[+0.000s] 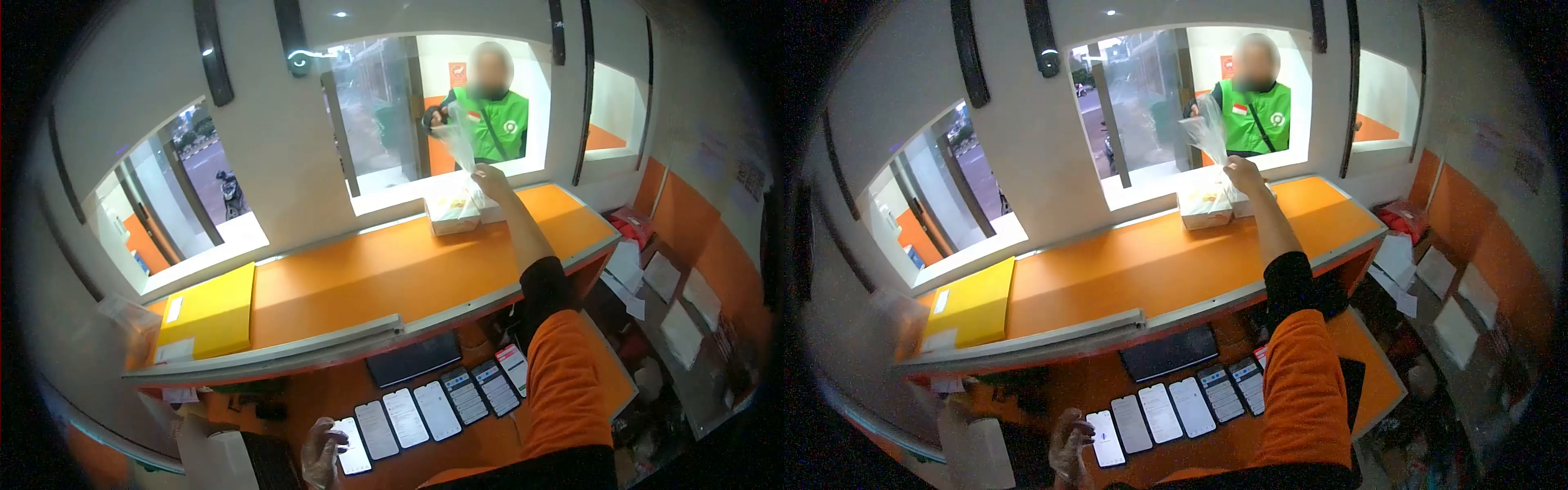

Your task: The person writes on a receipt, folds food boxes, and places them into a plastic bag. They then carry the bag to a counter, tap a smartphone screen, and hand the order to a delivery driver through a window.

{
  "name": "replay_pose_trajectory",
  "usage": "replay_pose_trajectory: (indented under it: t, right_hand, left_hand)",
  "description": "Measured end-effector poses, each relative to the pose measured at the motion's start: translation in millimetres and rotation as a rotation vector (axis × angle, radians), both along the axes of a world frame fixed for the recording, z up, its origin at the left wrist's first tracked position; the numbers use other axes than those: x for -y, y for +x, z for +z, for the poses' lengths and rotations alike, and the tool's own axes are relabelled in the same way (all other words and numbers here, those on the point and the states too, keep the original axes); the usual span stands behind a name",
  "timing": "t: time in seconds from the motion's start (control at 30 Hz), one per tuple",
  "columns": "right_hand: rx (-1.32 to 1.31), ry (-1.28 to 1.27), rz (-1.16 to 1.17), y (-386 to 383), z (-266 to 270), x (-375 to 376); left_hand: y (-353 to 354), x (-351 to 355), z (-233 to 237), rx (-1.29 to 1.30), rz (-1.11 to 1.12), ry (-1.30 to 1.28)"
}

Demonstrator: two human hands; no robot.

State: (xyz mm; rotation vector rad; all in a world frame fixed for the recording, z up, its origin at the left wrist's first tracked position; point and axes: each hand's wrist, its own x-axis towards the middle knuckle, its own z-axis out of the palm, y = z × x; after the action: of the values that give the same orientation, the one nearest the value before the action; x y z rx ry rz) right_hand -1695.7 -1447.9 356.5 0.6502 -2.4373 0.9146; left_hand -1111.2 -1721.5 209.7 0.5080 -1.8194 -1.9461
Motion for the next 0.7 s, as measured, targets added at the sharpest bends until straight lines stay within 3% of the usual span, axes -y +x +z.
replay_pose_trajectory:
  t: [0.07, 0.1, 0.2, 0.23, 0.3, 0.4, 0.47, 0.53, 0.6, 0.7]
  right_hand:
    - [-0.018, 0.06, -0.021, -18, -24, 3]
    - [0.169, 0.099, -0.03, -10, -22, 7]
    - [0.181, 0.366, -0.144, 48, 0, 12]
    - [0.189, 0.429, -0.088, 10, -17, 8]
    - [0.056, 0.295, -0.147, -3, -15, -2]
    - [-0.071, -0.031, -0.278, 76, 27, 17]
    - [-0.348, -0.336, -0.079, 113, 33, 35]
    - [-0.506, -0.581, 0.271, 195, 47, 64]
    - [-0.618, -0.48, 0.333, 286, 51, 97]
    - [-0.553, -0.39, 0.744, 407, 15, 147]
  left_hand:
    - [4, 5, -7, -0.015, -0.018, 0.03]
    - [4, -1, 1, 0.047, 0.047, 0.016]
    - [13, -4, -8, 0.018, 0.071, -0.048]
    - [15, -11, -2, -0.055, 0.085, 0.024]
    - [19, -27, 13, -0.105, 0.098, -0.036]
    - [46, -29, 6, -0.139, 0.048, -0.142]
    - [67, -31, 11, -0.11, 0.069, -0.251]
    - [99, -34, 13, -0.063, 0.201, -0.187]
    - [129, -52, 28, -0.081, 0.362, -0.143]
    - [160, -70, 19, -0.189, 0.457, -0.215]
